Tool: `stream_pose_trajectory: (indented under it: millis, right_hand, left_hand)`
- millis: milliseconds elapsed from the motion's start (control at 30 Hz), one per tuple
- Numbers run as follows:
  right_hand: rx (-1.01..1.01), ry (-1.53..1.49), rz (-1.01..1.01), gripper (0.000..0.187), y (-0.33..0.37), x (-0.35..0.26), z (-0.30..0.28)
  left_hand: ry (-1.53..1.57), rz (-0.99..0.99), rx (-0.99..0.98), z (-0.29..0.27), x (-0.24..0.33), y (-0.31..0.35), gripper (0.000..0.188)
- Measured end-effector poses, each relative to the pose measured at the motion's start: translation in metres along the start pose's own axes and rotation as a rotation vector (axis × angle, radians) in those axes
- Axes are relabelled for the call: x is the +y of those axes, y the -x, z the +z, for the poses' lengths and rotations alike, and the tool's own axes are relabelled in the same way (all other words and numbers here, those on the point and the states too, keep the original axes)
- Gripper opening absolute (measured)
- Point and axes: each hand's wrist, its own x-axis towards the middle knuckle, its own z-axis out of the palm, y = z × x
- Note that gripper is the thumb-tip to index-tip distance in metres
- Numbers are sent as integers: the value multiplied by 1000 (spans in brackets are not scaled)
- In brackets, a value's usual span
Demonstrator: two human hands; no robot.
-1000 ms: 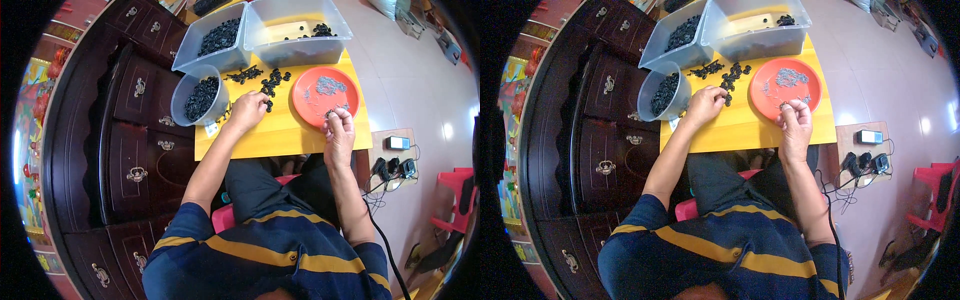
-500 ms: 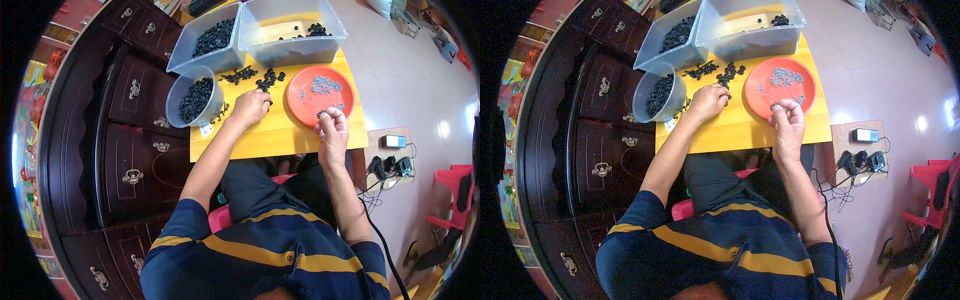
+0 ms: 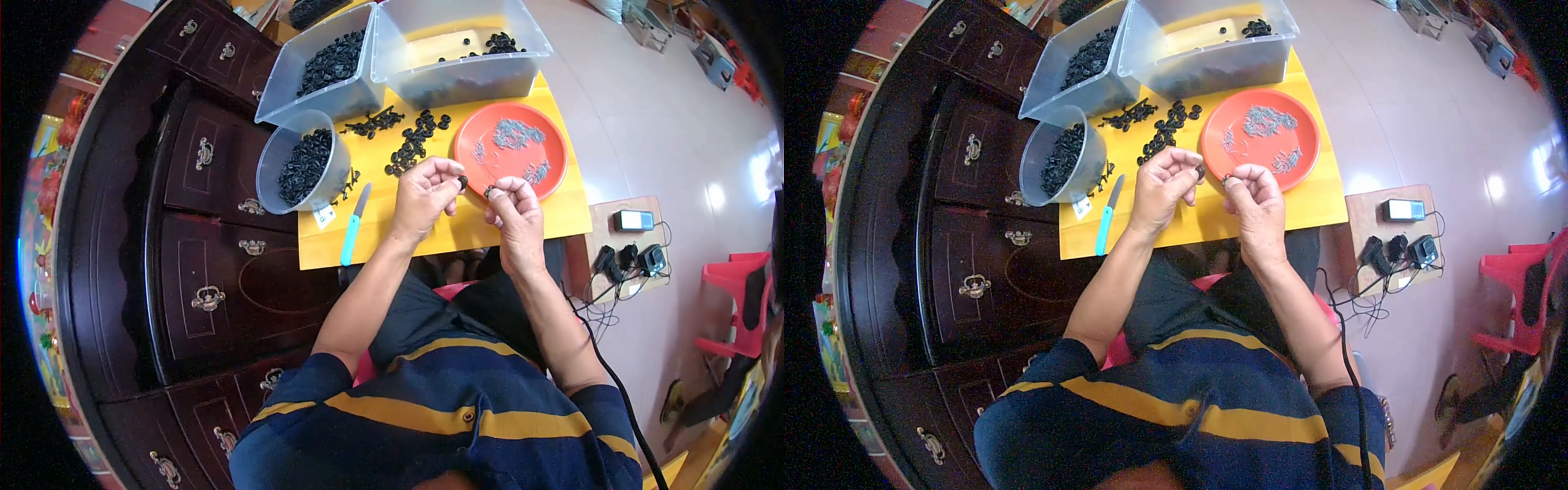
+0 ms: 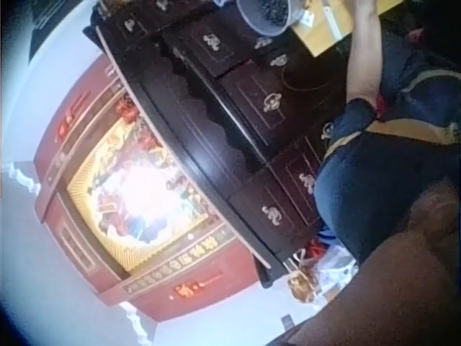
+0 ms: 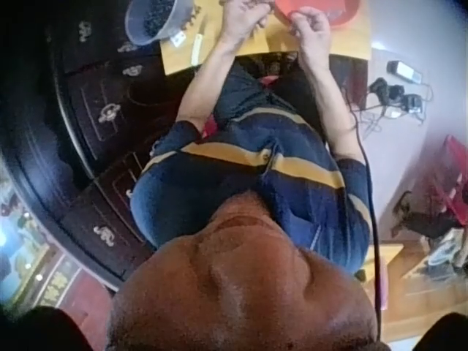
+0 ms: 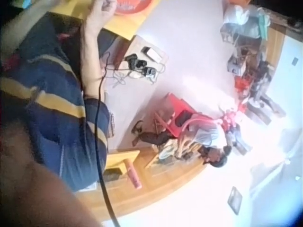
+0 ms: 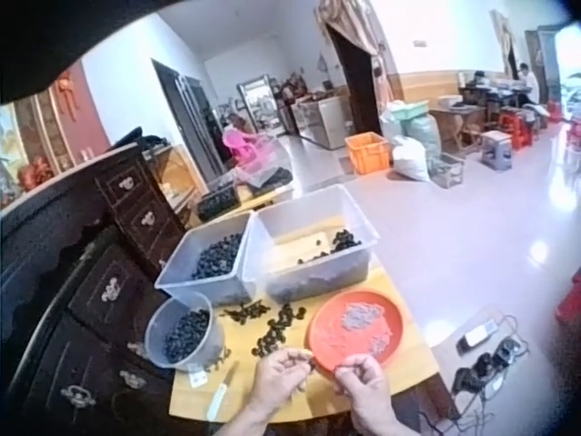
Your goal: The person trims small plastic components using a knife and assembles the plastic parts together by hand.
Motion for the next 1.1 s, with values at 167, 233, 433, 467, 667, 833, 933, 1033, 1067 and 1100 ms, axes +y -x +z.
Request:
stream_pose_trajectory:
  millis: [167, 233, 433, 467, 667, 833, 933, 1033, 1067, 1100]
  right_hand:
    - [3, 15, 4, 13, -1, -1, -1]
    - [4, 17, 6, 13, -1, 0, -1]
    - [-16, -157, 62, 14, -1, 0, -1]
    - [-25, -155, 60, 14, -2, 1, -2]
    - [-28, -158, 38, 14, -1, -1, -3]
    - [-27, -121, 21, 14, -2, -2, -3]
    - [-37, -21, -42, 14, -3, 0, -5]
    - [-45, 32, -77, 14, -1, 1, -2]
    - [-60, 58, -92, 13, -2, 2, -2]
    - [-75, 83, -106, 13, -2, 2, -2]
  left_hand:
    - [-46, 25, -16, 9, 0, 10, 21]
    - [-98, 31, -32, 11, -1, 13, 22]
    - [-106, -9, -79, 21, 1, 20, 23]
    - [-79, -3, -94, 21, 4, 21, 24]
    - [-54, 22, -144, 20, 9, 20, 28]
    - [-142, 60, -98, 15, 10, 18, 28]
    - [-171, 66, -83, 12, 14, 16, 28]
    - [-200, 89, -65, 8, 19, 15, 28]
    - [-202, 85, -72, 7, 20, 15, 28]
    - [-204, 80, -79, 8, 21, 15, 28]
